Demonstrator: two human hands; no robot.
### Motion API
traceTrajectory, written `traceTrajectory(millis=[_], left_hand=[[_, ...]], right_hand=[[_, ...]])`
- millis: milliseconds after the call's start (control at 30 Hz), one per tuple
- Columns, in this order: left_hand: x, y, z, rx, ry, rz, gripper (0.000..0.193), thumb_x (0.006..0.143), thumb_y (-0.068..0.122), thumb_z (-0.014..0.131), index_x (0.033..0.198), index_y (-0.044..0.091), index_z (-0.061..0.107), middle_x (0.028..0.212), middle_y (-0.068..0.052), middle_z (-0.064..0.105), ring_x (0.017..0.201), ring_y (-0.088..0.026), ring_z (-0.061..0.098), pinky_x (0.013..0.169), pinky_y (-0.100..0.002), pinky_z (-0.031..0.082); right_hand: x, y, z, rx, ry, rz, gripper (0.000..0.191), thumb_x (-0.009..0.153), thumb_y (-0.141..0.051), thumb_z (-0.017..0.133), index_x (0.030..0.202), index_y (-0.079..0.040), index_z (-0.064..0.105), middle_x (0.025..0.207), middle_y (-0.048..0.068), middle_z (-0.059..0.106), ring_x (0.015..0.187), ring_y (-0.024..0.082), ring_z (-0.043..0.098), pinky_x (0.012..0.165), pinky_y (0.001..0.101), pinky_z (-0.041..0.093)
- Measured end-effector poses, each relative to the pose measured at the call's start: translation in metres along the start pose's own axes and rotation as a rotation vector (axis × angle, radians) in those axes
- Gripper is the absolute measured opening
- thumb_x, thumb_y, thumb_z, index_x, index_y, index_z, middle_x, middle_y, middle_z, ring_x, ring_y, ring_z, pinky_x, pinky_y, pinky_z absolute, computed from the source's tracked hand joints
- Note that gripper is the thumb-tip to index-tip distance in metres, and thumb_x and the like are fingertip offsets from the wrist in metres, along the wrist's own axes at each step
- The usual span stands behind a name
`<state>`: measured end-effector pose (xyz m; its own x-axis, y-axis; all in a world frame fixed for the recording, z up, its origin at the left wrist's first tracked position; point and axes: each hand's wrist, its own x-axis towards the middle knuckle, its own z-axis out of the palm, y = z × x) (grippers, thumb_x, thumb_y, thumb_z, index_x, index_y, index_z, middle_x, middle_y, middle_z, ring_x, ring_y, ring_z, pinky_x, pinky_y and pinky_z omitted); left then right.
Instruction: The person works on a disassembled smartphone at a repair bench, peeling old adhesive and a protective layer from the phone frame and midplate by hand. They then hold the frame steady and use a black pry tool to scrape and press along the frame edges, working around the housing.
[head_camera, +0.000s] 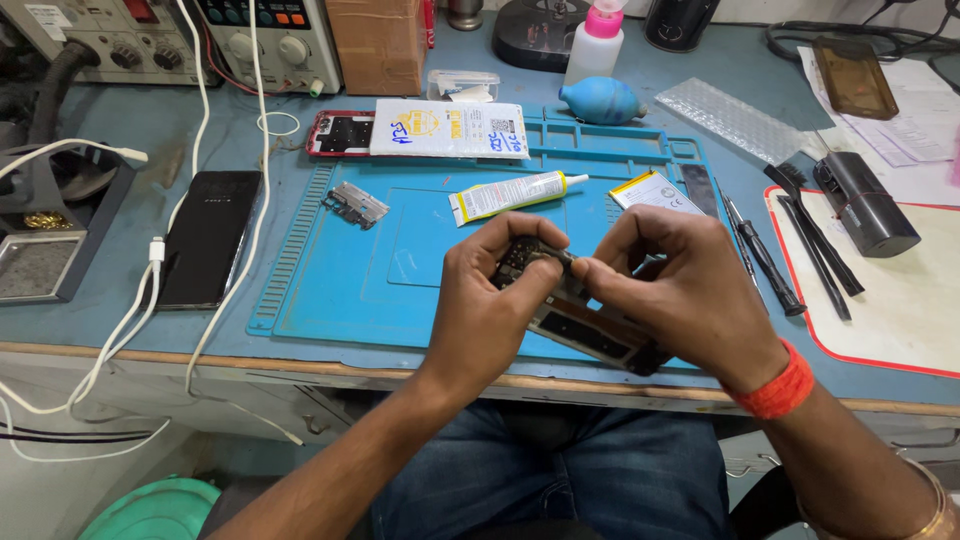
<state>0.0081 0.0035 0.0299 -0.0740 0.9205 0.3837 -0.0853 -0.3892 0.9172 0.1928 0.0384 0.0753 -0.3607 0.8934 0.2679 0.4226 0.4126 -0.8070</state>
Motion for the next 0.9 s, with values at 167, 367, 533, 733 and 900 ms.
traceTrajectory(millis=[167, 367, 533, 733, 900], left_hand=[[0.016, -0.010, 0.002, -0.039, -0.015, 0.062, 0.018, 0.095, 0.003, 0.065, 0.113, 0.001, 0.070, 0.086, 0.003, 0.066, 0.076, -0.001, 0.057, 0.066, -0.019, 0.049], [0.021, -0.017, -0.006, -0.148, -0.091, 0.015, 0.026, 0.097, 0.007, 0.067, 0.123, 0.001, 0.068, 0.097, 0.001, 0.071, 0.088, -0.003, 0.064, 0.073, -0.020, 0.054], [0.020, -0.019, -0.003, -0.181, -0.042, -0.036, 0.025, 0.101, 0.017, 0.066, 0.119, 0.000, 0.071, 0.092, 0.000, 0.071, 0.077, -0.003, 0.060, 0.063, -0.020, 0.051], [0.022, -0.019, 0.001, -0.176, 0.025, -0.052, 0.023, 0.101, 0.019, 0.067, 0.106, -0.002, 0.072, 0.085, -0.004, 0.073, 0.070, -0.006, 0.064, 0.058, -0.022, 0.053], [0.024, -0.020, -0.002, -0.224, 0.002, -0.080, 0.023, 0.100, 0.019, 0.065, 0.105, -0.002, 0.071, 0.088, -0.006, 0.075, 0.073, -0.009, 0.071, 0.061, -0.024, 0.059]], right_hand=[[0.014, 0.008, -0.004, -0.037, 0.029, -0.073, 0.019, 0.087, -0.014, 0.080, 0.079, -0.001, 0.069, 0.070, 0.002, 0.069, 0.064, 0.003, 0.059, 0.055, 0.0228, 0.050], [0.017, 0.023, -0.005, -0.006, 0.067, -0.148, 0.014, 0.088, -0.011, 0.079, 0.083, -0.001, 0.070, 0.075, 0.001, 0.070, 0.069, 0.003, 0.062, 0.061, 0.0213, 0.052], [0.015, 0.026, -0.007, 0.023, 0.066, -0.169, 0.015, 0.092, -0.010, 0.079, 0.085, -0.001, 0.069, 0.077, 0.001, 0.068, 0.070, 0.003, 0.060, 0.062, 0.0209, 0.051], [0.013, 0.022, -0.004, 0.000, 0.074, -0.146, 0.015, 0.089, -0.010, 0.079, 0.083, -0.001, 0.069, 0.075, -0.001, 0.068, 0.069, 0.002, 0.061, 0.061, 0.0209, 0.054], [0.015, 0.023, -0.004, -0.013, 0.071, -0.174, 0.015, 0.089, -0.009, 0.080, 0.084, -0.001, 0.069, 0.076, 0.000, 0.068, 0.070, 0.003, 0.060, 0.062, 0.0208, 0.052]])
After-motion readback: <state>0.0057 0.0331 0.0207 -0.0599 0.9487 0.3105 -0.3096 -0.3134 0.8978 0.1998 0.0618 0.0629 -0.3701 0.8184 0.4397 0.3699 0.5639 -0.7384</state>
